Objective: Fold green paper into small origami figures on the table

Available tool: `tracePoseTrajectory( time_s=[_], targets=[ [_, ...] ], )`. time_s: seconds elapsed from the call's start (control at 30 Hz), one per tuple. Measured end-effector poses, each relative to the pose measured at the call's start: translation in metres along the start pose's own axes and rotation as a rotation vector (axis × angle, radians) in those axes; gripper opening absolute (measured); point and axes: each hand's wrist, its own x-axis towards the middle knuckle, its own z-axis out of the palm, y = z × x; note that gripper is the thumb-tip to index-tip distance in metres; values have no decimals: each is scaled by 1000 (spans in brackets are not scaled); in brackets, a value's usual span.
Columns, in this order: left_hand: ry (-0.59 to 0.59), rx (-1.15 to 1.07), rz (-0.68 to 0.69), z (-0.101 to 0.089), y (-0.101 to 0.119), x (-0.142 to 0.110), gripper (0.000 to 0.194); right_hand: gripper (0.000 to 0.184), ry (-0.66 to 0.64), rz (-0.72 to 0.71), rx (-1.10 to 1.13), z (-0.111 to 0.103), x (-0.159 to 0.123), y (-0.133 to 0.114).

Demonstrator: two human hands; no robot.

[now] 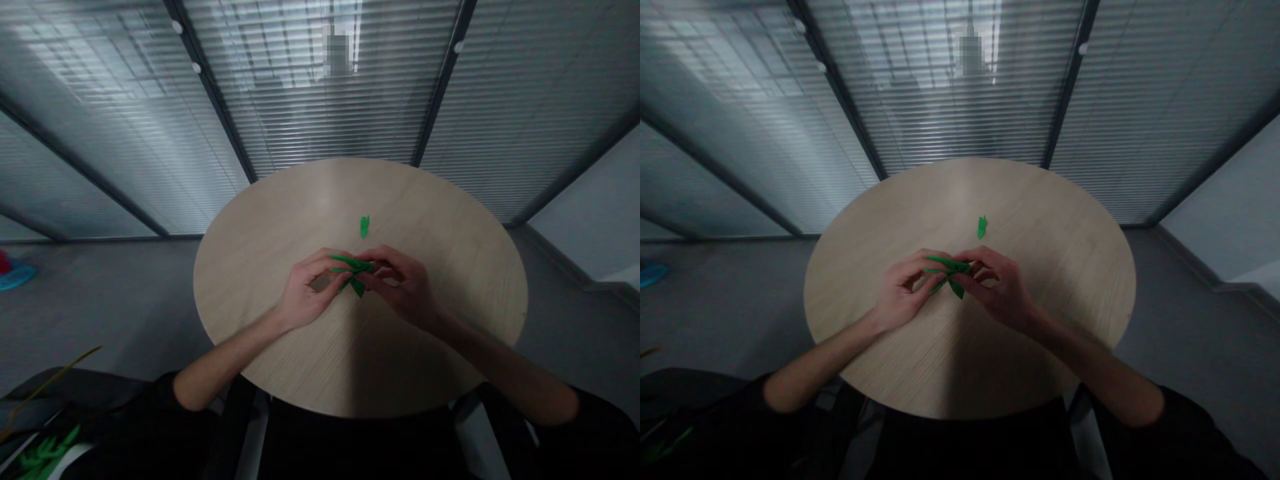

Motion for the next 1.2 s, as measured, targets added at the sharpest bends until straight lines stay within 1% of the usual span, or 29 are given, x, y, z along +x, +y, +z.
tracePoseTrajectory(
  time_s=[0.17, 0.33, 0.43, 0.53, 0.6, 0.7, 0.87, 1.03, 1.2],
  targets=[
    [-25, 24, 53, -3, 2, 1, 16, 20, 30, -38, -66, 0, -1, -2],
    [-58, -1, 116, -5, 3, 1, 24, 15, 59, -126, -136, 0, -1, -5],
    [-41, 42, 125, -4, 4, 2, 23, 13, 60, -159, -183, 0, -2, -6],
    [-23, 77, 119, -3, 4, 3, 13, 15, 55, -192, -211, -1, -4, -5],
    [-20, 79, 116, -3, 4, 4, 13, 19, 34, -201, -217, -1, -4, -4],
    [-16, 62, 111, -3, 3, 4, 15, 23, -1, -176, -195, -2, -3, -2],
    [5, 29, 40, -2, 1, 3, 9, 12, -42, -148, -175, -1, -2, -1],
    [50, -25, -28, -1, -1, 1, 6, 11, -14, -181, -219, -1, -2, -2],
    [76, -81, -59, 0, 0, 1, 5, 10, -26, -214, -218, -2, 0, -3]
  ],
)
